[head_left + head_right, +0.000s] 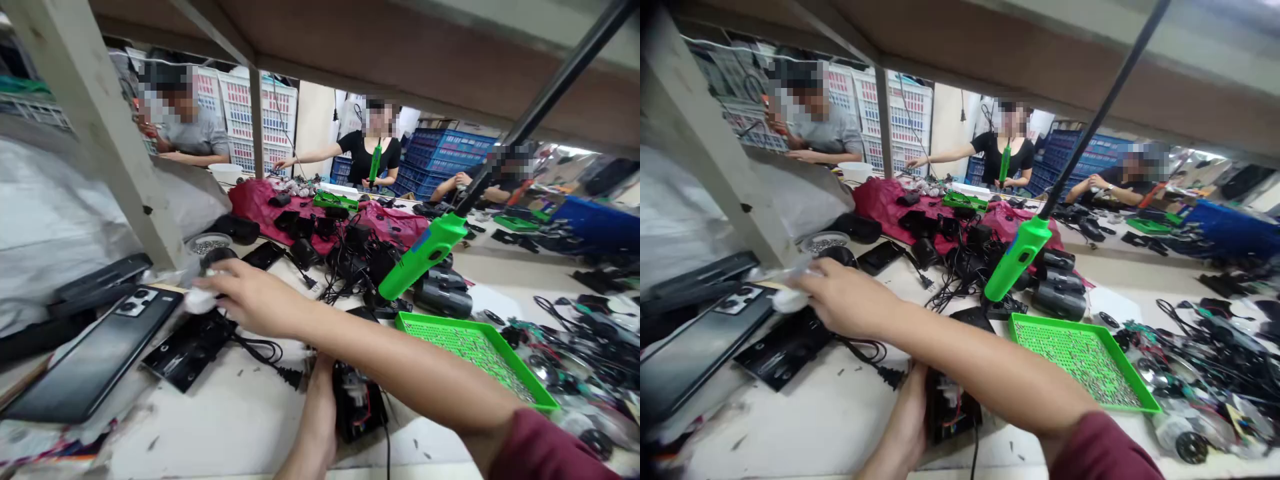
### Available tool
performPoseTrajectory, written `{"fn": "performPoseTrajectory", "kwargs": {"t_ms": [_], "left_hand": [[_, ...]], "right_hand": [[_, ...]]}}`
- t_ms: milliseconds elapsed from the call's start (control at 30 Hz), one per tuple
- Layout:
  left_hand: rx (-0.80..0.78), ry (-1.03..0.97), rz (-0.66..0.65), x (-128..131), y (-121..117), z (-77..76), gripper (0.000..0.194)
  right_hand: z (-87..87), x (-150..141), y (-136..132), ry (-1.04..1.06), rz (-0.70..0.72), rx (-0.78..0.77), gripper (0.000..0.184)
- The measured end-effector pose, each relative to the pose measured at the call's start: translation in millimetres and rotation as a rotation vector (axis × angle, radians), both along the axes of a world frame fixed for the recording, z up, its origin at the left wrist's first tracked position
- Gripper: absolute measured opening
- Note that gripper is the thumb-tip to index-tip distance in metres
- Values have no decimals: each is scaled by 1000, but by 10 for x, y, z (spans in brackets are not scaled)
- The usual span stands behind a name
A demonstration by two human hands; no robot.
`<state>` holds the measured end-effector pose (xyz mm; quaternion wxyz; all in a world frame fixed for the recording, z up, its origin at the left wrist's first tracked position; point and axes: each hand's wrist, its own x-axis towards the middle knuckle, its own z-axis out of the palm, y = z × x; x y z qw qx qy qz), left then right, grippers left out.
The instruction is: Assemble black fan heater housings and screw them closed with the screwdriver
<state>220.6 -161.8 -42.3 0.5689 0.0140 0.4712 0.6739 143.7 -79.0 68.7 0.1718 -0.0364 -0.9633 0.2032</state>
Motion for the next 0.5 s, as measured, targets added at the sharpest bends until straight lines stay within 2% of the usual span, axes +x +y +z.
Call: {"fn": "performPoseTrajectory", "kwargs": {"t_ms": [67,100,167,233,300,333,400,500], "left_hand": [[-46,-45,-24,-11,-11,51,41],[-75,-68,-34,-16,-11,74,43],[-109,-96,-49,-23,4,103,44],[-103,-106,-56,-23,29,97,44],[-69,-83,-39,-12,49,51,42],[-53,-58,-25,-2,54,15,40],[-41,0,-2,21,56,-74,36],[-25,200,-8,35,45,-202,39]], "right_hand": [[16,-187,34,-70,-44,32,60],[31,-197,62,-67,-71,45,63],[68,-43,125,20,-152,81,54],[93,322,165,152,-230,107,37],[66,826,158,245,-298,73,33],[20,1101,137,260,-280,40,32],[-152,1631,67,311,-385,-61,27],[-534,2232,-119,342,-667,-195,18]]}}
